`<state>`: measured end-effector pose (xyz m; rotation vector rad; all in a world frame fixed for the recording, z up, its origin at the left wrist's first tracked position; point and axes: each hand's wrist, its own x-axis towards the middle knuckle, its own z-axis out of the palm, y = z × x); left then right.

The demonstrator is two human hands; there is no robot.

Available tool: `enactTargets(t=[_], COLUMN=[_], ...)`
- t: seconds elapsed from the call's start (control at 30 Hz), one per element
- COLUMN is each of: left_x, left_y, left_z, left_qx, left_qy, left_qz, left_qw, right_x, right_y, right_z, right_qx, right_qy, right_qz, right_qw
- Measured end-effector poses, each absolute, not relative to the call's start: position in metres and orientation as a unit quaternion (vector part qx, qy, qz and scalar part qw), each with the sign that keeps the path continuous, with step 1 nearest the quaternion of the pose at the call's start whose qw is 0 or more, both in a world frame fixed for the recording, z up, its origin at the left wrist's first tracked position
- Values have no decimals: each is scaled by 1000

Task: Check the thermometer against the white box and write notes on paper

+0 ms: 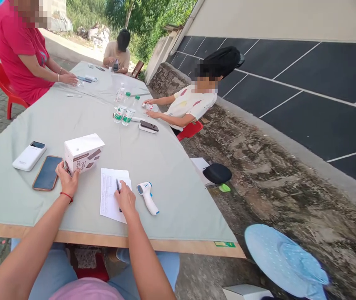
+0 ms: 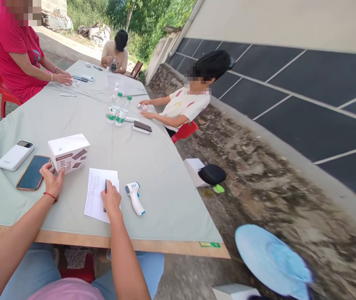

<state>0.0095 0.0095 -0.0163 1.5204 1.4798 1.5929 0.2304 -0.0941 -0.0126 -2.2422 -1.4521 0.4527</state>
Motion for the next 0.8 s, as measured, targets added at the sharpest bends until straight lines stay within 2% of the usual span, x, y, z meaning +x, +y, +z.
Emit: enactTargets(t=[0.07, 0.2, 0.27, 0.33, 0.47, 0.57, 0.8], left_x=[9, 6, 8, 15, 34, 43, 46], left_y=[8, -5, -16, -26, -37, -40, -45], left_z=[-20, -21, -18, -15, -12, -15, -11], left_qx=[537, 565, 652, 772, 921, 951, 956], left_qy=[572, 588, 540, 447, 260, 224, 239], left_qz=[589, 558, 506, 415, 237, 155, 130], left_qw=[196, 156, 166, 177, 169, 143, 114], right_x=[237, 248, 248, 245, 234, 227, 220], right_y=[-96, -101, -100, -98, -93, -92, -87], right_z=[-16, -28, -32, -33, -28, -26, -35], right_qx=[-788, -704, -654, -628, -600, -579, -642], right_qy=[-525, -458, -416, -388, -353, -345, -355], right_qz=[179, 248, 282, 290, 307, 344, 310], right_qw=[269, 483, 565, 609, 648, 654, 604])
